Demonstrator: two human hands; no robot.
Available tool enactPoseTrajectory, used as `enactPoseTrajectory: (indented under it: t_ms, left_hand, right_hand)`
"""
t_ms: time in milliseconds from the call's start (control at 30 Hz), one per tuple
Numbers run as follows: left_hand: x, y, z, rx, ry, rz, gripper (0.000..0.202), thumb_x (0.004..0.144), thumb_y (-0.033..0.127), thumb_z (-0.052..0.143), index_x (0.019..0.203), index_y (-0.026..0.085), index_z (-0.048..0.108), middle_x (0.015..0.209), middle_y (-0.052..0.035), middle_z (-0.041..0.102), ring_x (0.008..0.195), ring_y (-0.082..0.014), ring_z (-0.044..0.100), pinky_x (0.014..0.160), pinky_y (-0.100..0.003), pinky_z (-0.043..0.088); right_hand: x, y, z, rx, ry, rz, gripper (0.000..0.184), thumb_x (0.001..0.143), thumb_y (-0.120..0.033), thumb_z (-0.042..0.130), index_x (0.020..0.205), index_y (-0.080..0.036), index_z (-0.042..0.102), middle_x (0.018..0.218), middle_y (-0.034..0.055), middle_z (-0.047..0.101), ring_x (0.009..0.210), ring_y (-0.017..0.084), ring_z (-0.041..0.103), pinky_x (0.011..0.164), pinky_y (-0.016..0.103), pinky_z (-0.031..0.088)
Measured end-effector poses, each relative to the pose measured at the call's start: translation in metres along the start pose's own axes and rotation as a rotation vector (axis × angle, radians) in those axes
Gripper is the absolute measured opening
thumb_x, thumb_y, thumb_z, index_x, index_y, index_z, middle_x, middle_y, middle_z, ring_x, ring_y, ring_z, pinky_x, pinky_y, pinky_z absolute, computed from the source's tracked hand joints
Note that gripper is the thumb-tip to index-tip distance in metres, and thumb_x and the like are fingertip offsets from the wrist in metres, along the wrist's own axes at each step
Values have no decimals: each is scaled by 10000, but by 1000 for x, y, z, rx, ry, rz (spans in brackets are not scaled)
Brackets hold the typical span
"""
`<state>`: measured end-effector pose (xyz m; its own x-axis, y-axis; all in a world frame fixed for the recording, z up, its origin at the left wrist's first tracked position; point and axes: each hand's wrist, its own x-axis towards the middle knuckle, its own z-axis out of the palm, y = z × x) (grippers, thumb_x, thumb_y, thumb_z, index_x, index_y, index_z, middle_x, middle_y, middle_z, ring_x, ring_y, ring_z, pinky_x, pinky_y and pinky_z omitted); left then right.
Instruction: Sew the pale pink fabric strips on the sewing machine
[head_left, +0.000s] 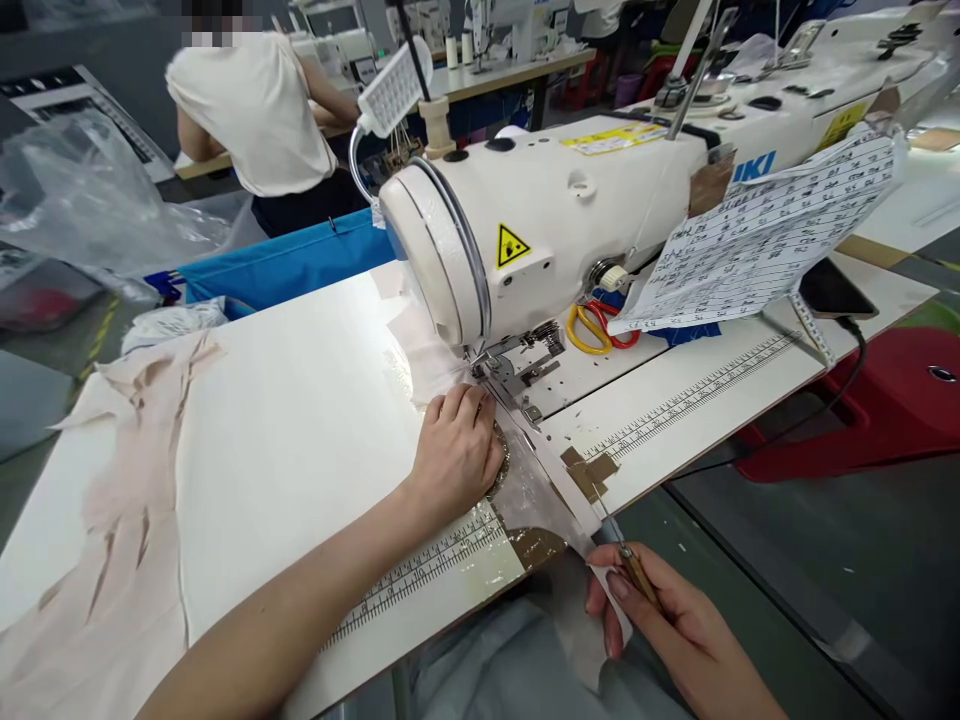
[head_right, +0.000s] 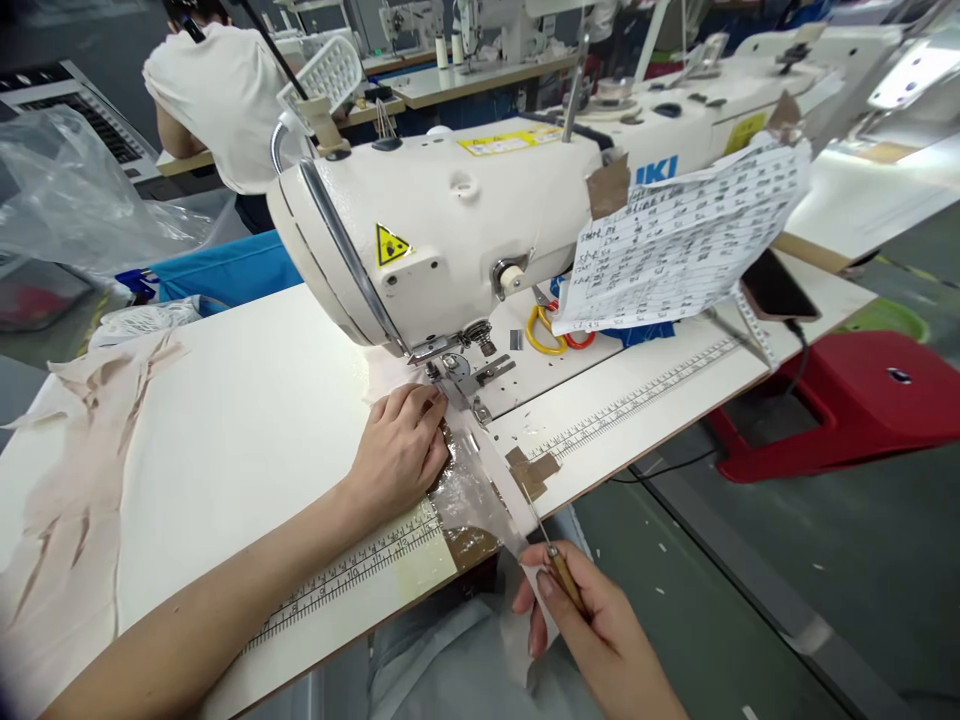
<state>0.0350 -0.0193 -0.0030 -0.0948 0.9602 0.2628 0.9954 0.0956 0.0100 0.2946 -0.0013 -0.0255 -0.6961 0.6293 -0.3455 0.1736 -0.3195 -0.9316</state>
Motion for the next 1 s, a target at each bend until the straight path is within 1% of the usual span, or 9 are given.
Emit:
enactPoseTrajectory:
  t_ms: [67, 233, 433, 533, 667, 767, 833, 900, 1000]
  left_hand:
    - [-1, 1, 0, -11, 1, 1, 413, 924, 247, 415, 1260, 61, 568, 1282, -172, 566, 1211, -312, 468, 991, -456, 422]
    - [-1, 4, -3, -45, -17, -22, 413, 927, 253, 410, 1265, 70, 560, 1284, -170, 559, 1231, -317, 451, 1006, -468, 423]
    - [-2, 4, -4, -71, -25, -32, 407, 908, 244, 442, 1265, 89, 559, 1294, -164, 545, 1266, -324, 424, 1040, -484, 410]
    - [-1, 3, -4, -78, -20, -38, 401, 903, 239, 443, 1261, 105, 562, 1285, -160, 549, 1257, -324, 428, 1028, -492, 419]
    - [1, 0, -3, -68, -22, -47, 412, 902, 240, 437, 1265, 86, 556, 1273, -167, 543, 1230, -320, 438, 1024, -484, 416]
    - [3, -2, -1, -64, -19, -54, 409, 904, 233, 433, 1261, 76, 556, 1250, -166, 549, 1204, -316, 447, 1012, -481, 425]
    - [4, -3, 0, -65, -4, -54, 404, 905, 233, 437, 1260, 82, 556, 1232, -164, 553, 1193, -318, 451, 1000, -488, 435]
    - [4, -4, 2, -71, 15, -55, 390, 907, 228, 439, 1253, 92, 559, 1216, -160, 555, 1159, -311, 470, 974, -490, 456]
    - [5, -6, 7, -88, 37, -51, 363, 919, 195, 421, 1236, 90, 561, 1197, -157, 553, 1083, -284, 505, 916, -462, 498]
  right_hand:
    - [0, 0, -3, -54, -19, -4, 296, 951, -508, 512, 1001, -222, 570, 734, 9, 647, 545, 167, 610, 577, 298, 502]
    - [-3, -7, -9, -162, 17, -24, 330, 946, -539, 479, 991, -231, 589, 703, 7, 640, 575, 184, 614, 594, 293, 517]
    - [-7, -4, -17, -397, 157, -85, 291, 928, -489, 530, 1001, -238, 659, 730, 6, 643, 644, 176, 590, 602, 238, 500]
    - [-8, -3, -18, -425, 199, -107, 283, 927, -477, 533, 999, -244, 674, 744, 0, 638, 608, 163, 557, 564, 229, 486]
    - [-9, -8, -14, -419, 223, -148, 285, 920, -478, 546, 996, -244, 689, 727, 2, 633, 566, 154, 530, 507, 224, 462]
    - [-10, -15, -11, -419, 264, -203, 290, 911, -482, 567, 987, -240, 707, 836, 41, 693, 665, 173, 614, 524, 211, 487]
    - [-11, -22, -11, -440, 266, -253, 303, 917, -493, 560, 957, -238, 719, 837, 52, 706, 728, 189, 655, 549, 207, 511]
    - [-12, -29, -13, -485, 262, -323, 300, 926, -489, 555, 931, -244, 728, 830, 48, 714, 727, 185, 671, 554, 201, 524]
    - [-11, -41, -17, -576, 210, -464, 247, 926, -453, 580, 922, -268, 743, 839, 32, 734, 707, 171, 686, 557, 184, 536]
